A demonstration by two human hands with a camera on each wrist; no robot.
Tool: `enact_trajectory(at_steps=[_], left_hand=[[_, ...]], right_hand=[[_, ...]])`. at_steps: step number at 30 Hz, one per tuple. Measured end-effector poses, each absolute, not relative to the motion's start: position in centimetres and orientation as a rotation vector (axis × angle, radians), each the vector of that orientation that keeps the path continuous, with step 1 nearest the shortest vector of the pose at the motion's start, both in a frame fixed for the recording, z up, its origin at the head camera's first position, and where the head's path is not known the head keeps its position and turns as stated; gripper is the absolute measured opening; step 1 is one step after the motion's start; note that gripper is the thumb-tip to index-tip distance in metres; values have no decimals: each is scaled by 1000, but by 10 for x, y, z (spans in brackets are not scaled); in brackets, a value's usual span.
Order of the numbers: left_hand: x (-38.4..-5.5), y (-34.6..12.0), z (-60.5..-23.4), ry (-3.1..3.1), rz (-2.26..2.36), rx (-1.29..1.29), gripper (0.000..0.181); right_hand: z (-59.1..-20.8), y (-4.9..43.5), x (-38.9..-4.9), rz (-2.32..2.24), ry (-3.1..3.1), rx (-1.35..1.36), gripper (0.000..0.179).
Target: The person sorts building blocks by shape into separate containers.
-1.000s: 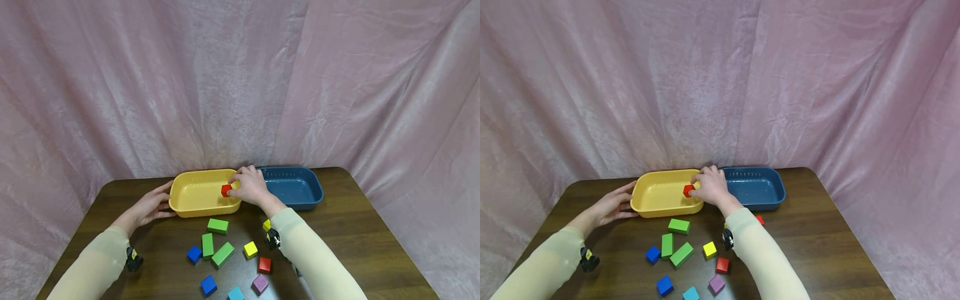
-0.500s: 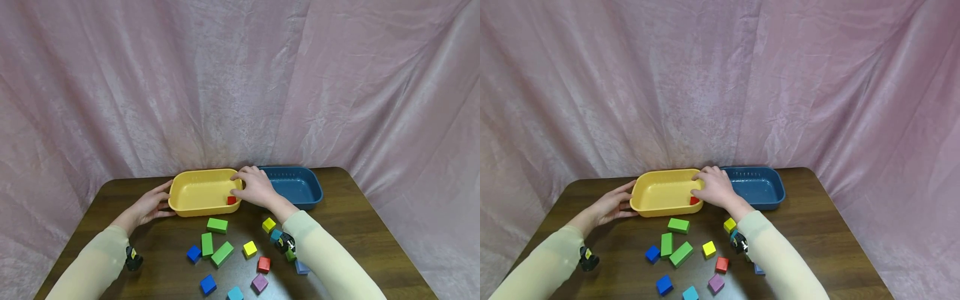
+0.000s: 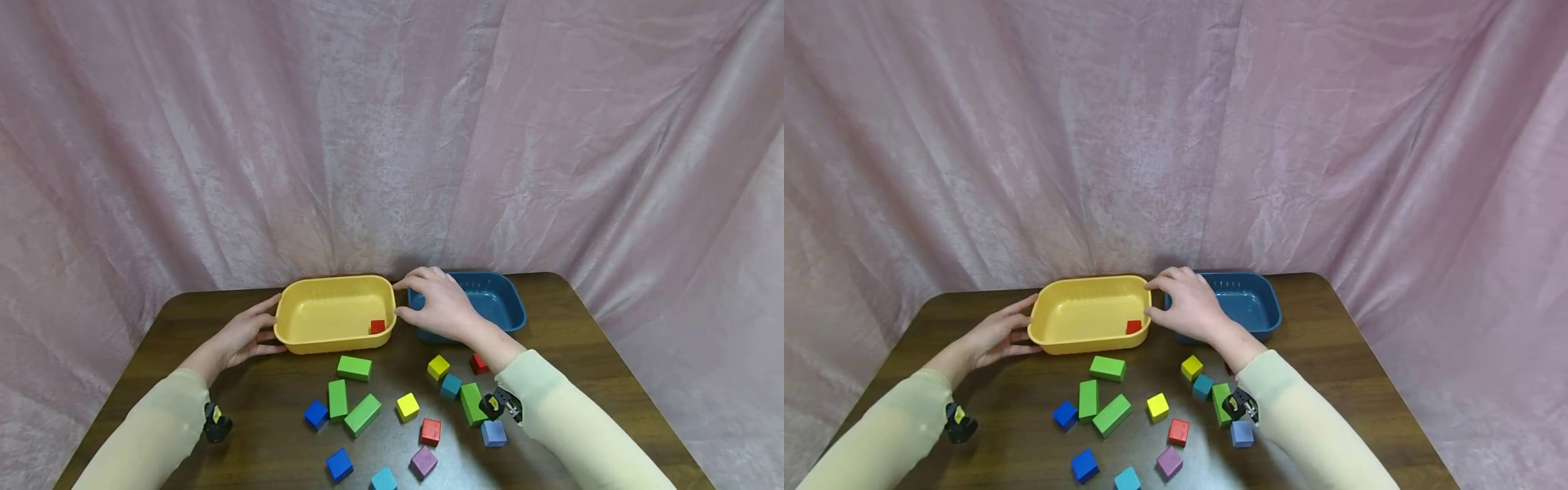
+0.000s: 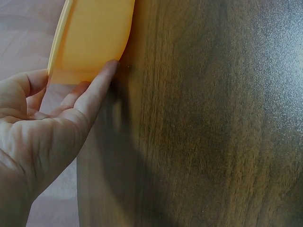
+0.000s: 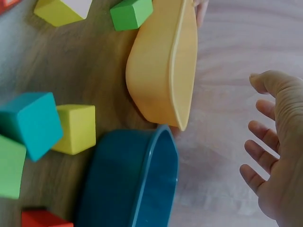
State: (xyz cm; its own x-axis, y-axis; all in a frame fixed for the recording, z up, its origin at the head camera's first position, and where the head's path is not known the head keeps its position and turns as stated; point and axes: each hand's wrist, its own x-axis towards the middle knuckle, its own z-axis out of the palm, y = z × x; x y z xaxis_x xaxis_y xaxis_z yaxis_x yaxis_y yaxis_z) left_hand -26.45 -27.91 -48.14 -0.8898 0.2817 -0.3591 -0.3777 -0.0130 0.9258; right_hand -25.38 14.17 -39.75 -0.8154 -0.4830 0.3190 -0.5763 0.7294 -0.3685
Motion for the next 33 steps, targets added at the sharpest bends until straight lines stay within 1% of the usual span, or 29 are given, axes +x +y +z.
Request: enact_trajectory(at_steps=[9, 19, 33], left_hand=[[-264, -278, -482, 1828, 1948, -116, 71], [-266, -277, -482, 1839, 1947, -110, 71], [-262, -277, -480, 1839, 1945, -100, 70]], right_hand=[[-391, 167, -236, 668, -2724, 849, 38], [-393, 197, -220, 635, -2685, 872, 39], [-393, 217, -193, 604, -2619, 975, 39]])
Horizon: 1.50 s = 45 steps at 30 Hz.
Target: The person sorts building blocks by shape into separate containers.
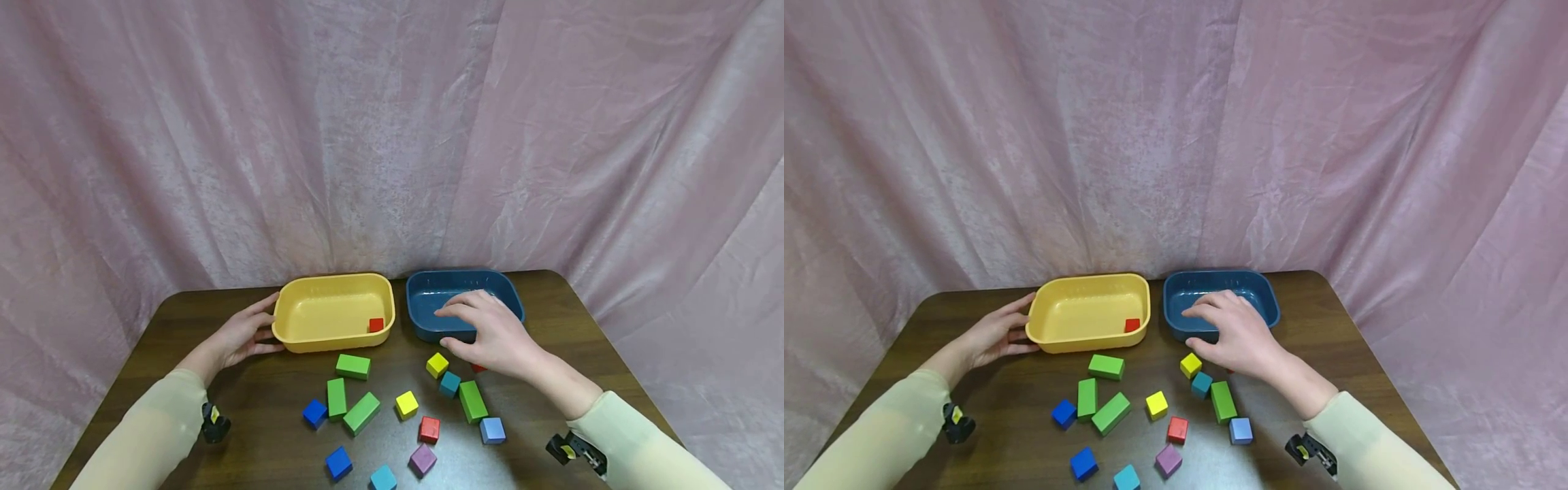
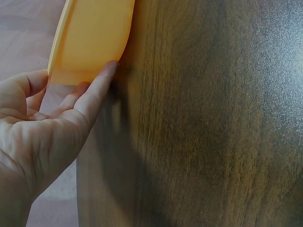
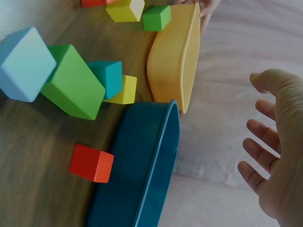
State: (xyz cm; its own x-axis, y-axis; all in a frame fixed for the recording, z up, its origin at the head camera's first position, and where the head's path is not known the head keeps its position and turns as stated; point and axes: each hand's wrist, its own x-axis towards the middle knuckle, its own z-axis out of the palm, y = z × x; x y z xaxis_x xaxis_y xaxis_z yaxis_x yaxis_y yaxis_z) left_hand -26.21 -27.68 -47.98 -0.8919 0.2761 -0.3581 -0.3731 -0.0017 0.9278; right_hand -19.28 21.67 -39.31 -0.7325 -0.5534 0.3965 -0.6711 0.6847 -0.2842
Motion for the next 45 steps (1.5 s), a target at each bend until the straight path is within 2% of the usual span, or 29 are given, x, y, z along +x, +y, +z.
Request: enact_trajectory(at_steps=[45], left_hand=[[-262, -275, -477, 1837, 1947, -141, 69]], right_hand=[[-441, 272, -131, 474, -2693, 929, 40]])
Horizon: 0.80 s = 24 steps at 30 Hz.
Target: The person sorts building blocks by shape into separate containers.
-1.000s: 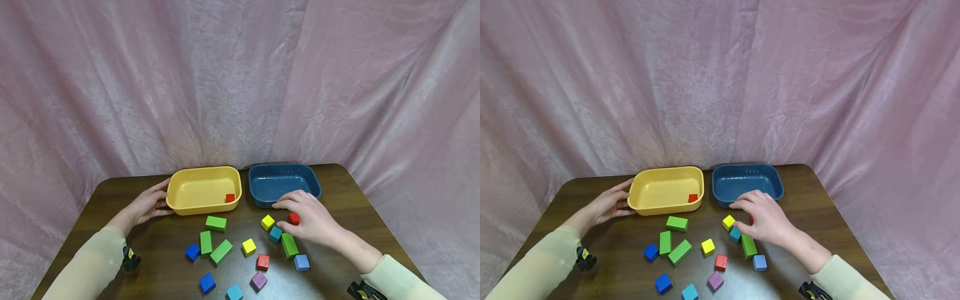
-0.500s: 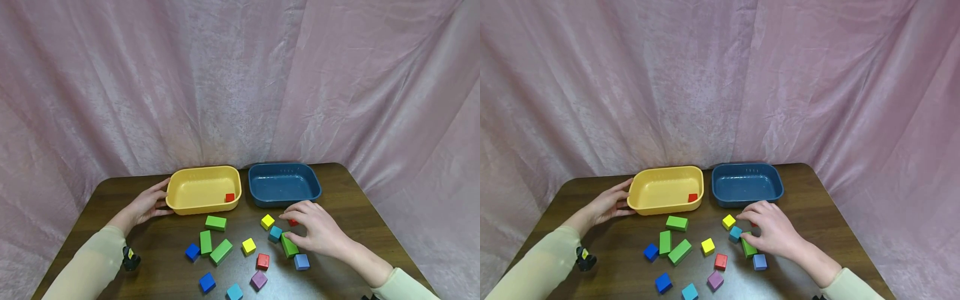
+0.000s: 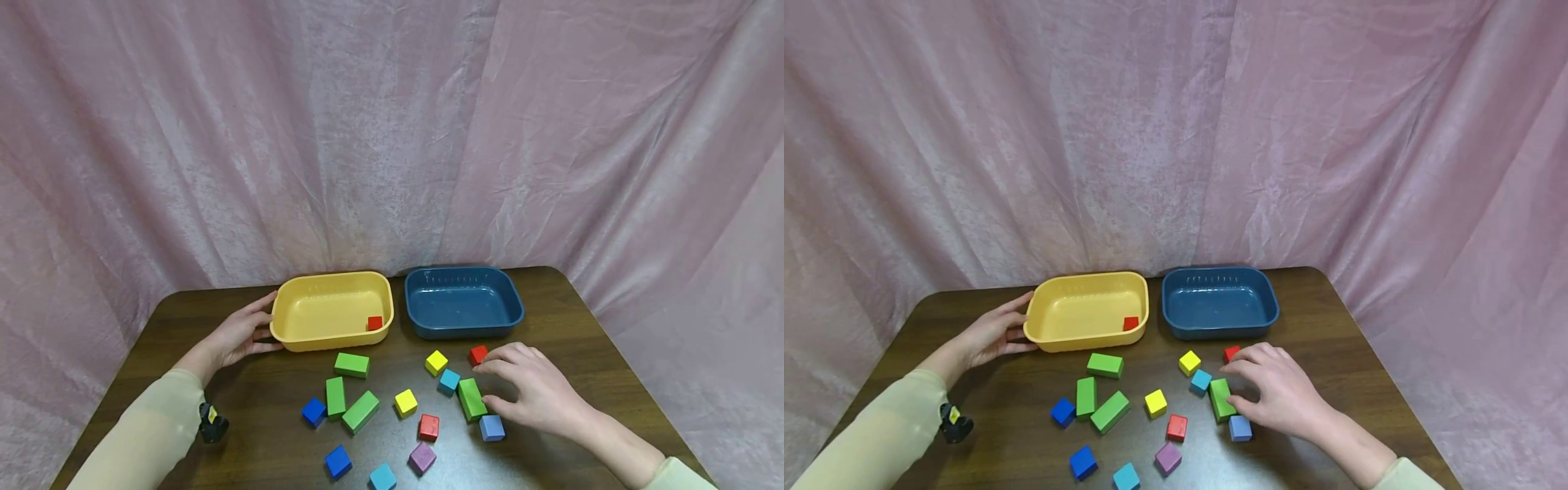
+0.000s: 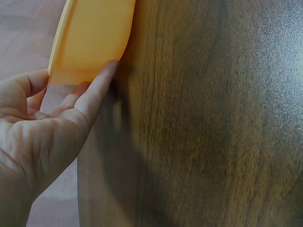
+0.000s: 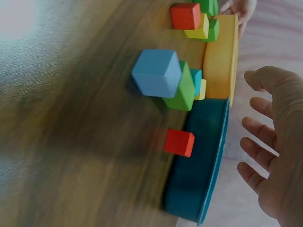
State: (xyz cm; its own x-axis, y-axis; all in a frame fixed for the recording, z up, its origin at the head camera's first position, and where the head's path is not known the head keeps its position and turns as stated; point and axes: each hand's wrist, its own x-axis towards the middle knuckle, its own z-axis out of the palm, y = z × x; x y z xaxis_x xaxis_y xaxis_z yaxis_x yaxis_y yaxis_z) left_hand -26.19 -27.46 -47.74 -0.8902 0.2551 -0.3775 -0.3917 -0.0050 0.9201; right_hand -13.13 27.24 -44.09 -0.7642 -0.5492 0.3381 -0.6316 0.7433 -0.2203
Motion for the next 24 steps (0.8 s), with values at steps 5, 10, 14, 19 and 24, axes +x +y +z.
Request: enact_trajectory(at_steps=[5, 10, 14, 19, 24], left_hand=[[-263, -273, -477, 1831, 1941, -136, 70], [-264, -274, -478, 1839, 1933, -133, 70], [-264, -275, -478, 1851, 1924, -149, 70], [-265, -275, -478, 1846, 1928, -142, 71], [-266, -275, -478, 1846, 1926, -148, 71]], right_hand=[[-449, 283, -124, 436, -2697, 922, 39], [-456, 292, -118, 428, -2732, 895, 37], [-462, 297, -114, 444, -2759, 886, 36], [-469, 300, -110, 448, -2754, 896, 36], [-475, 299, -108, 456, -2802, 899, 36]])
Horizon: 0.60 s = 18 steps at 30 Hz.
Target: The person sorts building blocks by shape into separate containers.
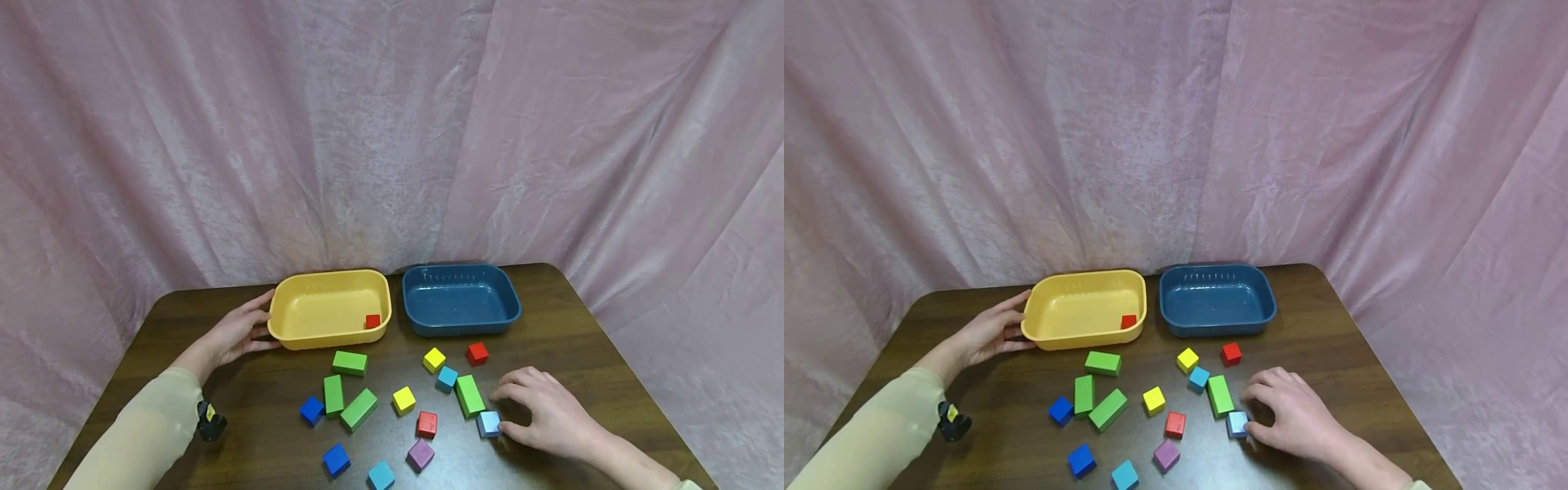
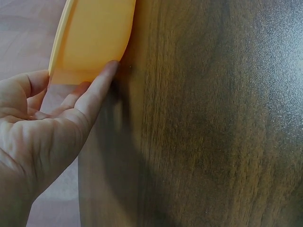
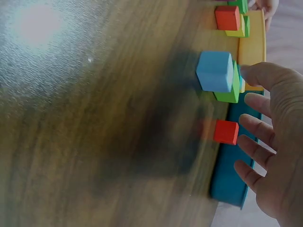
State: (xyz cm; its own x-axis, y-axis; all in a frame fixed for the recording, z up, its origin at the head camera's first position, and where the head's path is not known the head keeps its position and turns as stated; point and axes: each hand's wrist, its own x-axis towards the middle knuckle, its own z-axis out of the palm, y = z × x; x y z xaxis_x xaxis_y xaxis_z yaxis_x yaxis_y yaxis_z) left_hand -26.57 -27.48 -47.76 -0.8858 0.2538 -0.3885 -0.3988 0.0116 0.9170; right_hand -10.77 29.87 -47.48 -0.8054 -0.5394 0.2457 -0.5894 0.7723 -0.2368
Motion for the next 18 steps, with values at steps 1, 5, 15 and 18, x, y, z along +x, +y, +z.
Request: enact_trajectory(at_steps=[1, 5, 15, 18], left_hand=[[-266, -275, -478, 1848, 1923, -145, 70], [-266, -275, -477, 1843, 1929, -141, 69], [-267, -276, -478, 1839, 1928, -120, 68], [-267, -276, -478, 1841, 1926, -120, 68]], right_hand=[[-476, 298, -107, 460, -2822, 893, 36], [-480, 298, -105, 488, -2872, 869, 36], [-486, 301, -101, 520, -2894, 848, 37], [-488, 301, -101, 520, -2896, 844, 37]])
